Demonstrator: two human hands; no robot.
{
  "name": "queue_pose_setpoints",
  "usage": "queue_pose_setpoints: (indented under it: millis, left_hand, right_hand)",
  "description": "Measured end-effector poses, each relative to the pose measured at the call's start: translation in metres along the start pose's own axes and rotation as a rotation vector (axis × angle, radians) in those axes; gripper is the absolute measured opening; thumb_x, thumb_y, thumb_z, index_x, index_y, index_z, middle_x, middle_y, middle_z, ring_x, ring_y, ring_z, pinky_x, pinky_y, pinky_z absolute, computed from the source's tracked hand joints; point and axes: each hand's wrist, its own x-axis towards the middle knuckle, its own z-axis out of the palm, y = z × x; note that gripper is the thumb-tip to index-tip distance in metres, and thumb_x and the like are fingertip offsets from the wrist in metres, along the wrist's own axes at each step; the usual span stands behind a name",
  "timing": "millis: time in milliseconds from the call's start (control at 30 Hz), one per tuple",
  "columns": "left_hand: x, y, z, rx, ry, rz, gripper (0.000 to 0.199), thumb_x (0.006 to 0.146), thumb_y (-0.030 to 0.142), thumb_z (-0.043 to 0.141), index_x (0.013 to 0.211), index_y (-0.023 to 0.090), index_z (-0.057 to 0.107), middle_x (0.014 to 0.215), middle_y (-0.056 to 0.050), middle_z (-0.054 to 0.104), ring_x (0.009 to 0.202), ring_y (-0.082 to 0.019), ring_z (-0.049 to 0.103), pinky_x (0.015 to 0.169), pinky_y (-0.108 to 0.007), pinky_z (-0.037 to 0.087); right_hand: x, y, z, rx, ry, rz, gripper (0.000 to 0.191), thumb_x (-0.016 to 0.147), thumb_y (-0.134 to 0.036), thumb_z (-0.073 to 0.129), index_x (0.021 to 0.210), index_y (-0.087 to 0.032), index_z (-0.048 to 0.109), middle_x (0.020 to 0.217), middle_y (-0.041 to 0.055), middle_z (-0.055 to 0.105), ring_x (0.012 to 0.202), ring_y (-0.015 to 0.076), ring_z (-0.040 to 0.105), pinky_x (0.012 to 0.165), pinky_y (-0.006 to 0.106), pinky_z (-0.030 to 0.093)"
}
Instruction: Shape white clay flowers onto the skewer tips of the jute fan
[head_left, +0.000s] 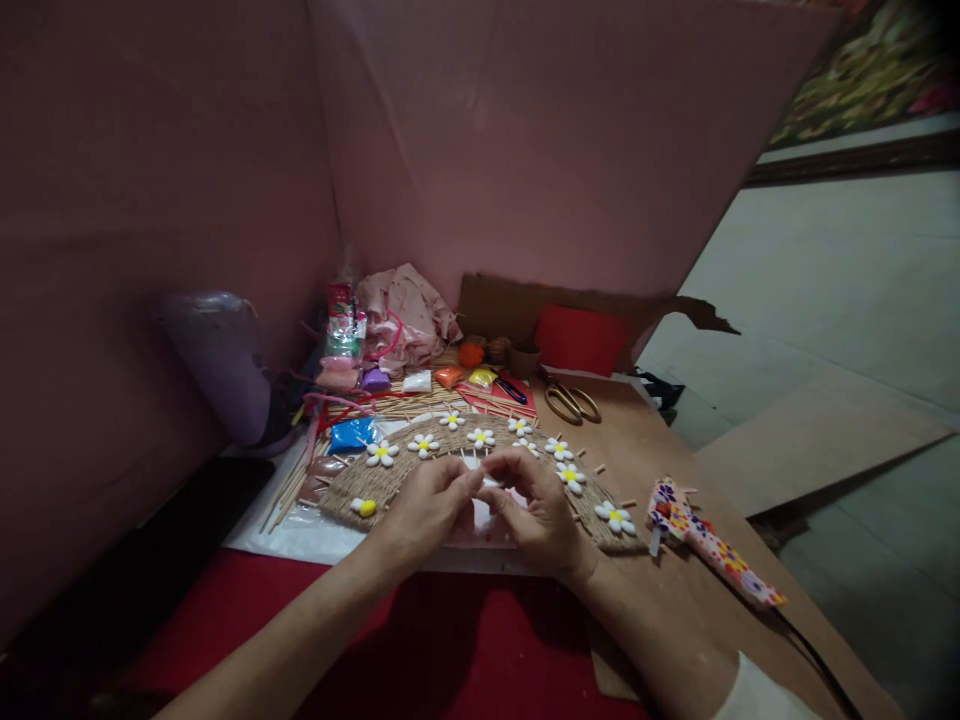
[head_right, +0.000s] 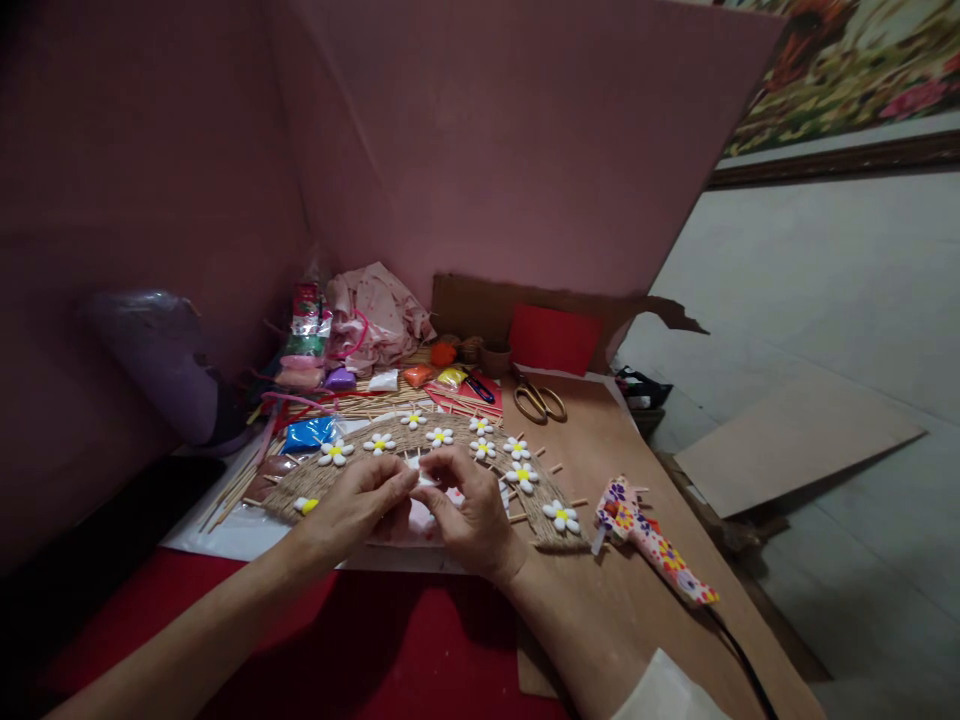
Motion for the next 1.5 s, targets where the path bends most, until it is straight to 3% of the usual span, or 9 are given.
queue_pose_setpoints:
  millis: [167,333,400,600,933,1067,1200,1300,1500]
  left_hand:
    - [-0.002,-0.008,-0.003,-0.019,0.075,0.091,0.036,0.081,0.044,0.052,0.057,0.016,0.051,0.048,0.003,0.048,0.044,-0.009,0.041,0.044,-0.021,0.029]
    - [-0.006,-0.009,-0.006,-0.320,-0.067,-0.048,0.037,0.081,0.048,0.052,0.065,0.015,0.055,0.054,0.000,0.057,0.042,-0.007,0.044,0.043,-0.019,0.029]
    - [-0.006,-0.010,-0.007,-0.378,-0.054,-0.072,0.034,0.076,0.046,0.061,0.063,0.015,0.055,0.054,0.001,0.057,0.040,-0.006,0.042,0.043,-0.019,0.027]
    - [-0.007,-0.012,-0.005,-0.246,0.013,-0.108,0.036,0.072,0.048,0.063,0.061,0.014,0.059,0.049,0.001,0.055,0.038,-0.006,0.040,0.039,-0.019,0.024]
    - [-0.010,-0.007,-0.002,-0.171,0.016,0.013,0.034,0.076,0.045,0.059,0.060,0.015,0.054,0.048,0.004,0.051,0.040,-0.006,0.040,0.040,-0.019,0.027]
    - [-0.010,-0.009,0.001,-0.288,0.044,0.004,0.033,0.078,0.042,0.058,0.061,0.015,0.051,0.052,0.004,0.052,0.040,-0.005,0.041,0.040,-0.018,0.029]
    - [-0.009,-0.010,-0.001,-0.492,0.095,-0.048,0.031,0.077,0.043,0.060,0.064,0.016,0.050,0.056,0.004,0.053,0.038,-0.005,0.040,0.039,-0.018,0.031]
    - [-0.009,-0.011,-0.003,-0.469,0.117,-0.058,0.035,0.075,0.047,0.061,0.064,0.015,0.053,0.056,0.002,0.055,0.039,-0.005,0.041,0.039,-0.019,0.033]
    - [-0.010,-0.012,-0.001,-0.392,0.094,-0.063,0.041,0.078,0.052,0.055,0.064,0.014,0.057,0.053,0.001,0.056,0.040,-0.006,0.043,0.040,-0.018,0.030]
  right_hand:
    - [0.002,-0.002,-0.002,-0.049,-0.046,-0.012,0.012,0.082,-0.023,0.058,0.092,-0.018,0.060,0.084,0.0051,0.060,0.074,0.0156,0.056,0.066,0.028,0.047]
    - [0.001,-0.002,-0.002,-0.027,-0.017,-0.017,0.011,0.083,-0.024,0.056,0.091,-0.019,0.061,0.082,0.0040,0.060,0.071,0.0145,0.057,0.063,0.026,0.046]
    - [0.001,-0.002,-0.001,-0.020,-0.006,-0.018,0.010,0.083,-0.024,0.056,0.090,-0.019,0.061,0.081,0.0036,0.060,0.070,0.0142,0.057,0.062,0.026,0.047]
    - [0.001,-0.004,-0.001,-0.059,-0.039,-0.054,0.008,0.083,-0.023,0.057,0.088,-0.019,0.062,0.078,0.0041,0.059,0.071,0.0158,0.056,0.064,0.028,0.047]
    - [0.000,-0.006,-0.001,-0.104,-0.082,-0.098,0.016,0.083,-0.019,0.056,0.098,-0.021,0.060,0.083,0.0053,0.060,0.077,0.0172,0.057,0.070,0.030,0.046]
    - [0.000,-0.008,-0.001,-0.059,-0.070,-0.012,0.009,0.083,-0.023,0.056,0.088,-0.018,0.062,0.079,0.0045,0.060,0.073,0.0163,0.056,0.067,0.029,0.046]
    - [0.000,-0.003,-0.001,0.074,0.047,0.142,0.011,0.083,-0.028,0.056,0.085,-0.018,0.060,0.073,0.0016,0.058,0.063,0.0135,0.055,0.057,0.026,0.046]
    - [0.000,0.000,0.000,0.161,0.074,0.215,0.013,0.082,-0.030,0.058,0.087,-0.018,0.060,0.071,0.0001,0.056,0.056,0.0113,0.053,0.049,0.022,0.045]
    - [0.000,-0.004,0.000,0.014,-0.004,0.045,0.011,0.081,-0.026,0.060,0.089,-0.019,0.063,0.078,0.0029,0.059,0.071,0.0153,0.056,0.064,0.027,0.047]
